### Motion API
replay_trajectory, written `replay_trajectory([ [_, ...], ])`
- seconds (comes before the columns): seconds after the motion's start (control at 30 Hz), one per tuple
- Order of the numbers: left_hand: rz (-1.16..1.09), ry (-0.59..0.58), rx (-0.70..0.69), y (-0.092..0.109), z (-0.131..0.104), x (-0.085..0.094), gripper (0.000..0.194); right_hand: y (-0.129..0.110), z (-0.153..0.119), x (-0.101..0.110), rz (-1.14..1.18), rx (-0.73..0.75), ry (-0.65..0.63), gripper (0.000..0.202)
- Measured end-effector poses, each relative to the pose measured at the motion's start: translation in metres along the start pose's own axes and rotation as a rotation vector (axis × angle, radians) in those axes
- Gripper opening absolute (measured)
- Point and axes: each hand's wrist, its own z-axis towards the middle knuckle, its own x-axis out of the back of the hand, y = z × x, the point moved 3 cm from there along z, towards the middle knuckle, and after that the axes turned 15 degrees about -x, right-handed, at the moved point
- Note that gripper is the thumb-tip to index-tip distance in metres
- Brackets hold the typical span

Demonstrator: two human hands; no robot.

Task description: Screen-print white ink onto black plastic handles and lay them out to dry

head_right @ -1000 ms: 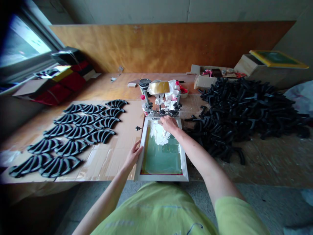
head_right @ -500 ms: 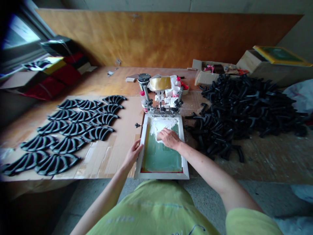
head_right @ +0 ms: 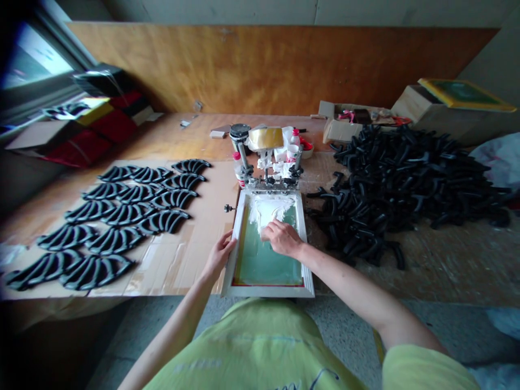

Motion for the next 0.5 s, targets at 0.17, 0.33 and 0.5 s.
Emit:
replay_trajectory([
  [0.17, -0.04, -0.028, 0.004, 0.026, -0.007, 0.002, 0.083, 0.022, 0.053, 0.029, 0.129, -0.239, 0.097, 0.034],
  [0.33, -0.059, -0.011, -0.059, 0.08, -0.007, 0.012, 0.072, 0.072, 0.098, 0.067, 0.127, -0.455, 0.225, 0.056],
  [0.5, -0.254, 0.101, -0.288, 0.14, 0.022, 0.005, 0.06, 0.146, 0.052, 0.068, 0.255, -0.768, 0.443, 0.03],
])
